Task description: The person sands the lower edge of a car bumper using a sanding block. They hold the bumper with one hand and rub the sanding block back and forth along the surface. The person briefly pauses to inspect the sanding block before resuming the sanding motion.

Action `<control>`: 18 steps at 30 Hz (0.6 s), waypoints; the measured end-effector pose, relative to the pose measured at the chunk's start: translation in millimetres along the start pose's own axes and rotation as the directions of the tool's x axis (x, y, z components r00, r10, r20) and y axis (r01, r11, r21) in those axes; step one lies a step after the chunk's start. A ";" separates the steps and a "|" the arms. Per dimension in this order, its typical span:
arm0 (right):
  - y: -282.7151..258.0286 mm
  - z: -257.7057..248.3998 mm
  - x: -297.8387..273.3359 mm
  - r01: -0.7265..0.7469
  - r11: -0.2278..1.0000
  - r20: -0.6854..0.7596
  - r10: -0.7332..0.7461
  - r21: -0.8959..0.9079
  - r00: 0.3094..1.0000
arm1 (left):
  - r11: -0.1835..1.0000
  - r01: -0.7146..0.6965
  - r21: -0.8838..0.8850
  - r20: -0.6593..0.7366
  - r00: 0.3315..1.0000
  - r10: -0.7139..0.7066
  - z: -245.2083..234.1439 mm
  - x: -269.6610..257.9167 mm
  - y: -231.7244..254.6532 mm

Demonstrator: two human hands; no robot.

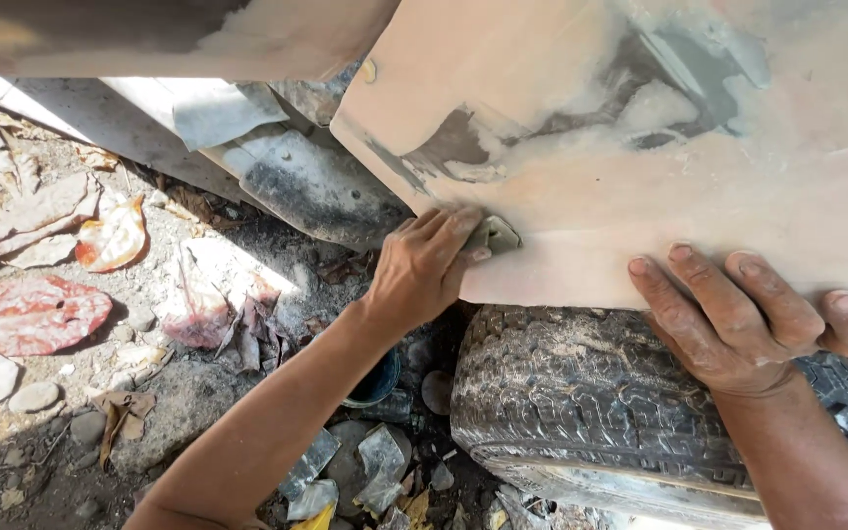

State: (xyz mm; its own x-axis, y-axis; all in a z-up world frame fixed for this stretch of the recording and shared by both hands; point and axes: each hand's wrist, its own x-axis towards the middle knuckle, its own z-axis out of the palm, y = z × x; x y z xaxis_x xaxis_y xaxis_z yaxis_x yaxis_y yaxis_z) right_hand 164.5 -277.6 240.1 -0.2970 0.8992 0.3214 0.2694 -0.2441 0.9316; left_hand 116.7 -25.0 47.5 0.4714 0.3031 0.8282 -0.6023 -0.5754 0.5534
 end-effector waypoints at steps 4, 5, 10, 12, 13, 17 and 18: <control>10.7 -0.7 -5.6 0.088 0.994 0.039 -0.086 -0.062 0.996 | 0.997 -0.037 -0.068 -0.063 0.997 0.033 12.6 15.0 16.2; 9.5 -4.5 -8.3 0.081 0.993 0.120 -0.070 -0.082 0.990 | 0.998 -0.022 -0.058 -0.031 0.999 0.020 9.1 15.4 18.3; 6.9 -4.9 -13.7 0.059 0.995 0.148 -0.047 -0.081 0.988 | 1.000 -0.013 0.024 0.014 1.000 0.013 9.0 -2.5 -11.2; 9.1 -7.0 -9.1 0.072 0.993 0.170 -0.056 -0.093 0.984 | 0.999 -0.031 -0.017 -0.014 0.999 0.031 9.1 0.6 -2.9; 8.4 -7.1 -14.5 0.075 0.993 0.172 -0.059 -0.087 0.983 | 1.000 -0.025 -0.018 -0.013 1.000 0.024 6.1 6.4 5.7; 4.2 -6.0 -28.4 0.039 0.997 0.229 -0.023 -0.064 0.973 | 1.000 -0.028 0.012 0.028 0.999 0.028 8.5 8.0 4.8; 3.4 -4.1 -28.8 0.027 0.999 0.206 -0.021 -0.025 0.978 | 0.999 -0.047 0.021 0.025 0.999 0.047 11.9 4.2 -4.6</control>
State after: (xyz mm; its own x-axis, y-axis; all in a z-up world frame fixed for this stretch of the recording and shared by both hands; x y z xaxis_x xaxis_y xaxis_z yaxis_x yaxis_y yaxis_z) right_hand 170.2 -305.8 234.7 -0.1078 0.9595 0.2602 0.2384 -0.2291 0.9438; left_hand 129.2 -30.1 47.4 0.4585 0.2571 0.8507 -0.6105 -0.6046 0.5117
